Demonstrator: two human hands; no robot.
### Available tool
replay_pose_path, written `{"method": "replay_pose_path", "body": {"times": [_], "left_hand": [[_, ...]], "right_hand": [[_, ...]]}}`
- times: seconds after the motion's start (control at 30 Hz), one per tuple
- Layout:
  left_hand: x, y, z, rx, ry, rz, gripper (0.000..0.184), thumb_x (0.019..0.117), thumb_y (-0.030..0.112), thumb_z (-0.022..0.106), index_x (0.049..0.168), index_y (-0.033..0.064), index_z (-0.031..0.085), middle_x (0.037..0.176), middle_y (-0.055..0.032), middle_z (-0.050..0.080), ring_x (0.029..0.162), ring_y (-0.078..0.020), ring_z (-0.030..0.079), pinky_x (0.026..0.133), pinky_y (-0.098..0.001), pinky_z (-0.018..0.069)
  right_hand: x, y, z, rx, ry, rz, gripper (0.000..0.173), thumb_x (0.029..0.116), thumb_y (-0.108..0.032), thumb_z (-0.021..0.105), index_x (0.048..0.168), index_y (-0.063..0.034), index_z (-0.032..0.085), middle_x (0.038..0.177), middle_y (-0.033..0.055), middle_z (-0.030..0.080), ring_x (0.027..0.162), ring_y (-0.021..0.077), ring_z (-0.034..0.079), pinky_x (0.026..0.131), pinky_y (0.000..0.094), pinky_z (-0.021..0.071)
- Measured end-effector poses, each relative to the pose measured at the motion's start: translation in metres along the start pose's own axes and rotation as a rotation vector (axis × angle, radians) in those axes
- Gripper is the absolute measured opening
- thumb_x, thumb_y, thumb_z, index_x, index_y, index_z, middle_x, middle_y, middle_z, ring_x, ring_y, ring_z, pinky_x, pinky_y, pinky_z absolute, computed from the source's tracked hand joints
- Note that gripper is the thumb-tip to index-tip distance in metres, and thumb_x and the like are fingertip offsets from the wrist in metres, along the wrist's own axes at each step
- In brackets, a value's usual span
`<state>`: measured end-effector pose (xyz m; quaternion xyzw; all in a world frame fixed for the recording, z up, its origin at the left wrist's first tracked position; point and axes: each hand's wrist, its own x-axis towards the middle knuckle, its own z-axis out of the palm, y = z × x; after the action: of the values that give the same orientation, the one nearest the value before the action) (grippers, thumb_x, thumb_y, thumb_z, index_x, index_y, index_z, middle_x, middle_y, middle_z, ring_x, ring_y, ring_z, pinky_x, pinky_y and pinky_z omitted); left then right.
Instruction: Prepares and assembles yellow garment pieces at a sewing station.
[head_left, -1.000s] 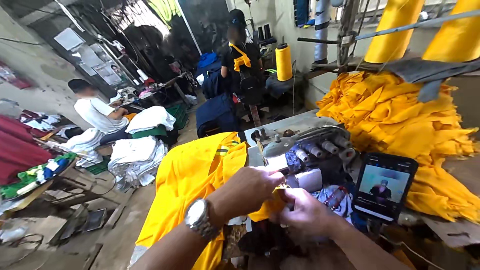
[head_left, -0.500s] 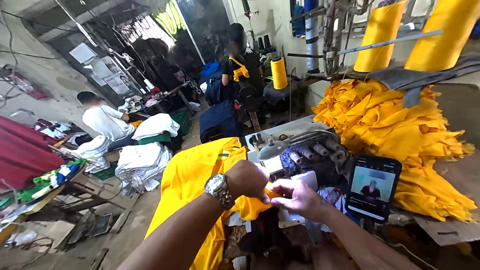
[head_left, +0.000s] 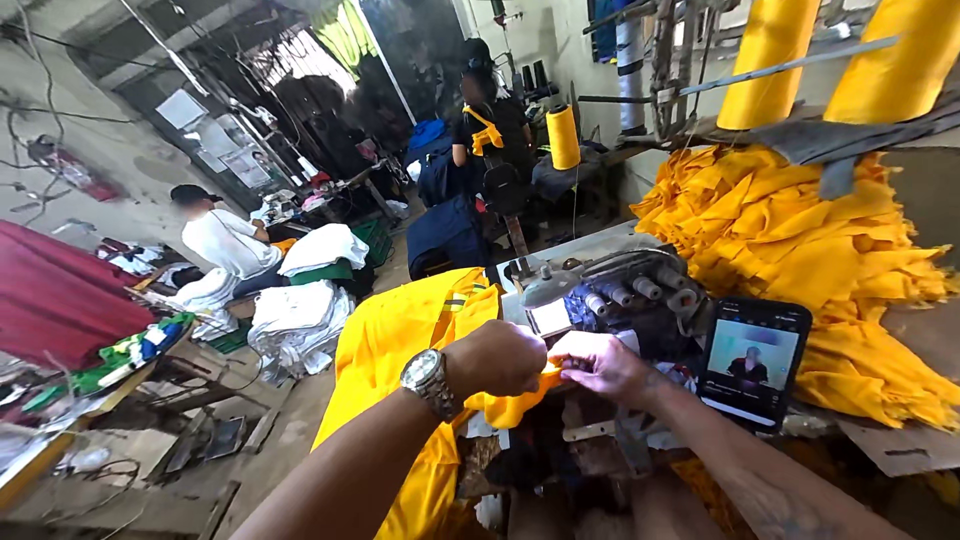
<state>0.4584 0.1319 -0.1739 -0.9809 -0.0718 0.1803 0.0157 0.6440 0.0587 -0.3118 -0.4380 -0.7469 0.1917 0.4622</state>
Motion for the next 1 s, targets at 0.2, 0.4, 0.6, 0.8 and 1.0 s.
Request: {"method": "replay_pose_path", "body": {"times": [0.2,0.4,0.6,0.8,1.0], "left_hand": [[0.002,0.020,-0.020,0.060,-0.100,-0.002,0.017,0.0970,0.018,0.065,0.085,0.0073,0.072,0.079,-0.0081,0.067,0.079,-0.0283,0.067,0.066,-0.0512,0.0522],[0.020,-0.011,0.016,0.056,-0.038,0.032,0.043,0.0879,0.051,0.075,0.085,0.0082,0.074,0.076,-0.0078,0.068,0.074,-0.0271,0.068,0.065,-0.0528,0.0545],[0.013,-0.011,0.016,0.064,0.215,0.188,0.027,0.0850,0.038,0.076,0.075,0.0144,0.071,0.062,0.0016,0.061,0.058,-0.0157,0.063,0.050,-0.0398,0.0501],[0.010,-0.008,0.025,0.101,0.155,0.115,0.030,0.0843,0.045,0.076,0.079,0.0168,0.071,0.066,0.0013,0.062,0.058,-0.0175,0.063,0.048,-0.0405,0.0490],[0.009,-0.020,0.030,-0.012,0.211,0.174,0.038,0.0821,0.055,0.075,0.084,0.0164,0.072,0.071,0.0017,0.064,0.063,-0.0155,0.065,0.051,-0.0398,0.0517]], "right_hand": [[0.005,-0.002,0.003,0.024,-0.149,-0.105,0.009,0.0900,-0.002,0.070,0.096,-0.0030,0.076,0.093,0.0052,0.073,0.086,0.0109,0.069,0.082,0.0304,0.0589],[-0.047,-0.006,0.036,0.376,-0.212,0.164,0.031,0.1061,-0.031,0.055,0.115,-0.0046,0.069,0.086,0.0048,0.069,0.064,0.0100,0.065,0.063,0.0314,0.0592],[-0.039,0.005,0.038,0.379,-0.138,0.116,0.031,0.1068,-0.034,0.055,0.111,-0.0083,0.072,0.083,0.0007,0.070,0.068,0.0051,0.065,0.065,0.0261,0.0583],[-0.035,0.015,0.041,0.301,-0.121,0.014,0.032,0.1055,-0.032,0.057,0.101,-0.0049,0.073,0.088,0.0074,0.071,0.081,0.0123,0.068,0.076,0.0339,0.0579],[-0.039,0.019,0.042,0.305,-0.071,-0.014,0.031,0.1048,-0.031,0.059,0.101,-0.0035,0.072,0.093,0.0092,0.072,0.087,0.0132,0.069,0.080,0.0339,0.0585]]}}
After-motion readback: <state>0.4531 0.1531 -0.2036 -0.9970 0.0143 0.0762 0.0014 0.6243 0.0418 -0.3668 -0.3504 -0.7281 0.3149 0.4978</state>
